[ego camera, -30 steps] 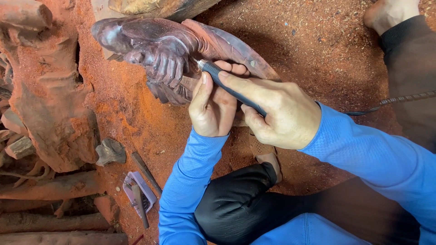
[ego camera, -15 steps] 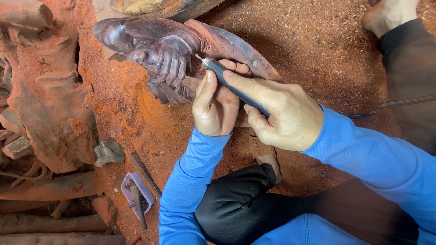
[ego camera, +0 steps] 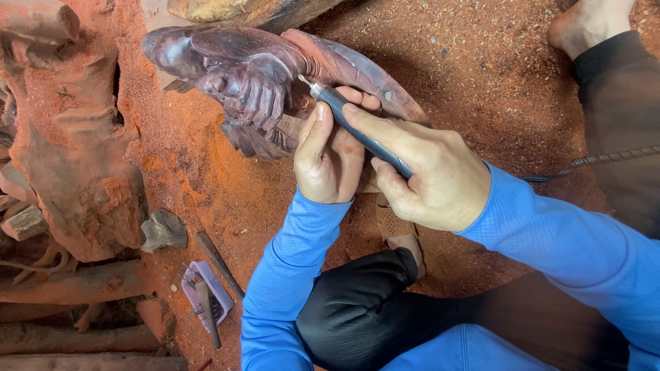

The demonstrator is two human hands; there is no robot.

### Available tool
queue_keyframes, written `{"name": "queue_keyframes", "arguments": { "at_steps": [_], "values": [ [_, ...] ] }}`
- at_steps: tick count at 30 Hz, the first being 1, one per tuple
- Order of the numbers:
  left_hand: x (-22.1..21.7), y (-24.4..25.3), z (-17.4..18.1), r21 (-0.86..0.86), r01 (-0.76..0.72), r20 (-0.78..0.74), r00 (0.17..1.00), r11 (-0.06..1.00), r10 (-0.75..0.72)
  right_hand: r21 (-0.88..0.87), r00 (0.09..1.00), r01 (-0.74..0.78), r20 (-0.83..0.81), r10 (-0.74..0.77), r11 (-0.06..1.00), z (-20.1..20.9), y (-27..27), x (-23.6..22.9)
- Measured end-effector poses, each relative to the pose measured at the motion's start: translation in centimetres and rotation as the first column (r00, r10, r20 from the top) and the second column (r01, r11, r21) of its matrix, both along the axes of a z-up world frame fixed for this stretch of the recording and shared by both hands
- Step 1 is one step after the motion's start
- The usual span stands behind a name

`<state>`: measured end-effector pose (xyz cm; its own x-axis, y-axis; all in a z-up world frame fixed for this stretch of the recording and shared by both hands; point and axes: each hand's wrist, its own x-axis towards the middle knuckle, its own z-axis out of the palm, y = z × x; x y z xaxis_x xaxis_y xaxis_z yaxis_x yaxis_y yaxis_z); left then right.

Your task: Using a handheld rotary carving tool to add fine details to a wooden sculpture.

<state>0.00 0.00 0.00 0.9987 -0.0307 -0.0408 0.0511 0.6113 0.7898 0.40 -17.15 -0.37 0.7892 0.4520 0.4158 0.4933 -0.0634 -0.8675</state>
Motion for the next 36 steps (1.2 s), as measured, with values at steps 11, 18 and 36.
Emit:
{"name": "queue_keyframes", "arguments": {
  "at_steps": [11,18,36],
  "values": [
    [0.3,-0.1,0.2,0.009,0.009,0.0,1.0,1.0,-0.009,-0.019,1.0,0.026,-0.007,-0.026,0.999,-0.3,0.2,-0.2],
    [0.3,-0.1,0.5,0.009,0.014,-0.012,1.0,1.0,-0.014,-0.002,1.0,0.031,0.0,-0.031,1.0,-0.2,0.3,-0.2],
    [0.9,-0.2,1.1,0.035,0.007,0.007,1.0,0.999,-0.008,-0.001,0.997,0.061,0.044,-0.061,0.998,-0.1,0.9,0.2]
  ]
}}
